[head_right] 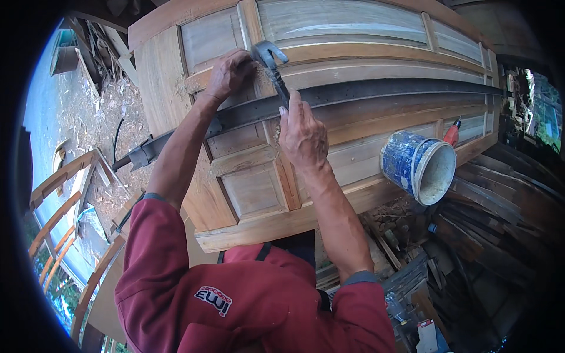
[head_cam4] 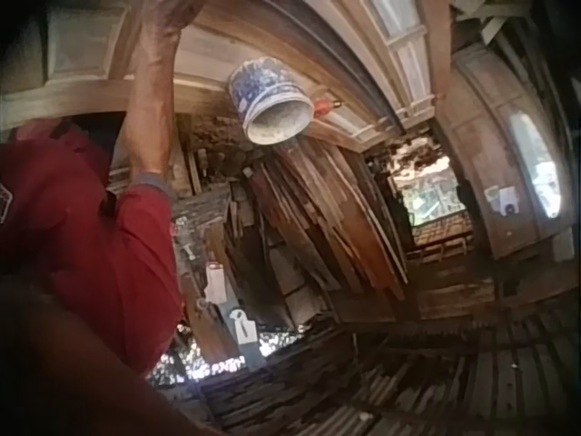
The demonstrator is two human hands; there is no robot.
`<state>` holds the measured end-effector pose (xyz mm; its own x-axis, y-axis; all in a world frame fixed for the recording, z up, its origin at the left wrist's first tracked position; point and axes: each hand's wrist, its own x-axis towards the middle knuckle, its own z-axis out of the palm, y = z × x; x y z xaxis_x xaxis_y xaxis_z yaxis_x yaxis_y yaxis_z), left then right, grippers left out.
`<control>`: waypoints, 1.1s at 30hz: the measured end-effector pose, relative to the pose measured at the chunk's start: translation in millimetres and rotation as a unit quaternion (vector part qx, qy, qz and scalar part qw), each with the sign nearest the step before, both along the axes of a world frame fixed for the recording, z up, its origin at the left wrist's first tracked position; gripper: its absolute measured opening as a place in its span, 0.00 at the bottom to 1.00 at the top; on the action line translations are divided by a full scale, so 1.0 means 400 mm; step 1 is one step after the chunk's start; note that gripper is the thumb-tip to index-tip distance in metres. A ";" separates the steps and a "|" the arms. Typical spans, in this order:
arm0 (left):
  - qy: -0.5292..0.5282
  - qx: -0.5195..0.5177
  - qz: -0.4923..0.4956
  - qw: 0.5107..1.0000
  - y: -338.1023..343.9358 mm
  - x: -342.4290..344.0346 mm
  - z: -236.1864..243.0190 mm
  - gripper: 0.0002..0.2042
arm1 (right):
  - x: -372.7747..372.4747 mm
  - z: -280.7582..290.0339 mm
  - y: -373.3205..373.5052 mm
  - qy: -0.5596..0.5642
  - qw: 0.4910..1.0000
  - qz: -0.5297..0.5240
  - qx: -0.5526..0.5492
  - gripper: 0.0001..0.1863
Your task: The person selects metal bits from a tray and puts them into a bucket, then walks to a wooden door where they use a hammer to drive a nail and a power drill to create holes in the wood.
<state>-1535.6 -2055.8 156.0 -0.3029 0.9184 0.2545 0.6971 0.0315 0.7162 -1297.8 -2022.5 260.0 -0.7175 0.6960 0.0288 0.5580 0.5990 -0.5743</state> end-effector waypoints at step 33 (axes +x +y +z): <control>-0.002 -0.022 0.029 0.999 0.003 -0.016 -0.009 0.12 | 0.018 -0.021 -0.005 0.123 0.990 -0.055 -0.026 0.18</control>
<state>-1541.9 -2054.7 152.2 -0.3566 0.9099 0.2121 0.6897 0.1032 0.7167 -1290.5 -2024.6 251.5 -0.6123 0.7752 0.1551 0.4576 0.5075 -0.7301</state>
